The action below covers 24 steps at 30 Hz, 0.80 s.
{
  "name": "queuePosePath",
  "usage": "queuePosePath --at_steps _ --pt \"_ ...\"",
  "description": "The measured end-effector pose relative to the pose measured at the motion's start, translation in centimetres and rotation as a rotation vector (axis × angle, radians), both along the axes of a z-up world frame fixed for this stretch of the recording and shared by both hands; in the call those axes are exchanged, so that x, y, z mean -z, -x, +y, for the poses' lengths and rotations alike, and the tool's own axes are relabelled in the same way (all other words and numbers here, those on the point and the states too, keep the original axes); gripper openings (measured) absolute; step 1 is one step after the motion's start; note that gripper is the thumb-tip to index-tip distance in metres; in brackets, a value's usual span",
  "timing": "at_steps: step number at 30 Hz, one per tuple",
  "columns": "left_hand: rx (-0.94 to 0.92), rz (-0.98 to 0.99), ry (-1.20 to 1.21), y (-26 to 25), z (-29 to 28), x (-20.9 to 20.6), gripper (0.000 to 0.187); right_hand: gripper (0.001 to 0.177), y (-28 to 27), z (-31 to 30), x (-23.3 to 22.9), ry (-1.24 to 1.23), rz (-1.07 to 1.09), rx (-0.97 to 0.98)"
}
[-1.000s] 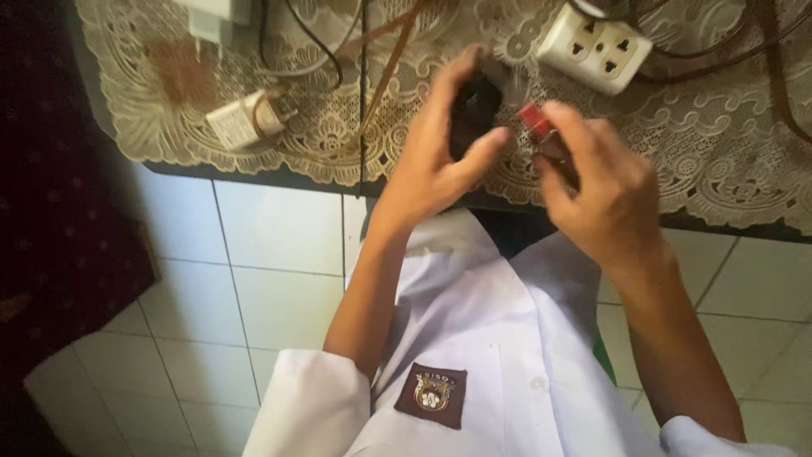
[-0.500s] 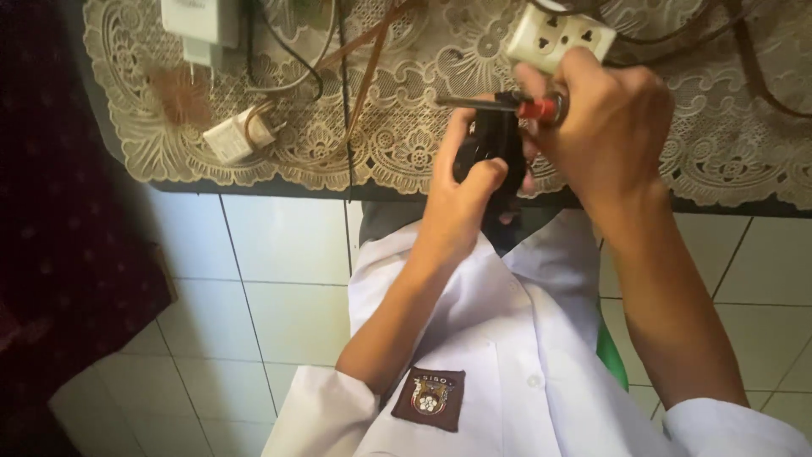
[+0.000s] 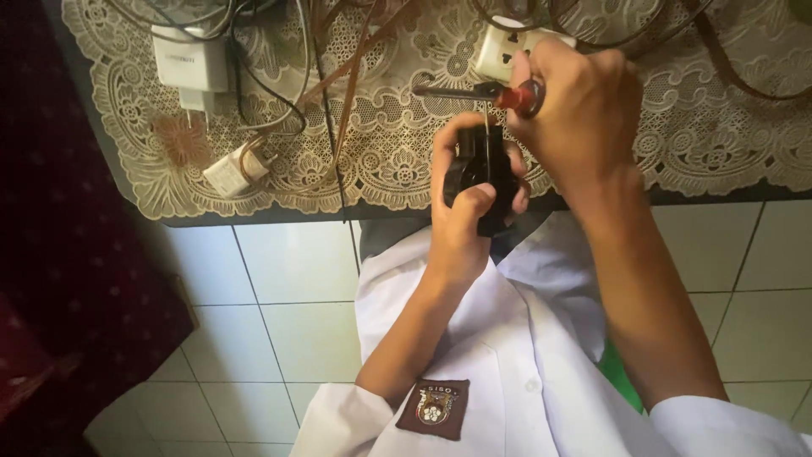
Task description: Repairing a small black electronic fan component using a screwdriver.
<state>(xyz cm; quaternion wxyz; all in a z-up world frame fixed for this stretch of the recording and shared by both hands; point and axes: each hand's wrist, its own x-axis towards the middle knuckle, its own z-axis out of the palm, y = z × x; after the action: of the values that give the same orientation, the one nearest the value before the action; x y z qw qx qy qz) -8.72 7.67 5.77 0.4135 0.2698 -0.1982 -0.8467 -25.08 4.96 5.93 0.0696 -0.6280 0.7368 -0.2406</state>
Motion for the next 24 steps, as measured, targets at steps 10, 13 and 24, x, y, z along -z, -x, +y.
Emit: queuePosePath --at_steps 10,13,24 --pt "-0.057 0.019 0.003 0.3 -0.5 0.2 0.057 0.033 -0.3 0.2 0.1 -0.072 -0.146 0.044" --pt "-0.125 0.075 -0.028 0.9 -0.7 0.0 0.062 0.036 -0.3 0.1 0.0 -0.064 -0.063 0.044" --pt "-0.047 0.134 0.029 -0.2 -1.4 0.3 0.059 0.031 -0.5 0.4 -0.5 -0.031 -0.064 0.036"
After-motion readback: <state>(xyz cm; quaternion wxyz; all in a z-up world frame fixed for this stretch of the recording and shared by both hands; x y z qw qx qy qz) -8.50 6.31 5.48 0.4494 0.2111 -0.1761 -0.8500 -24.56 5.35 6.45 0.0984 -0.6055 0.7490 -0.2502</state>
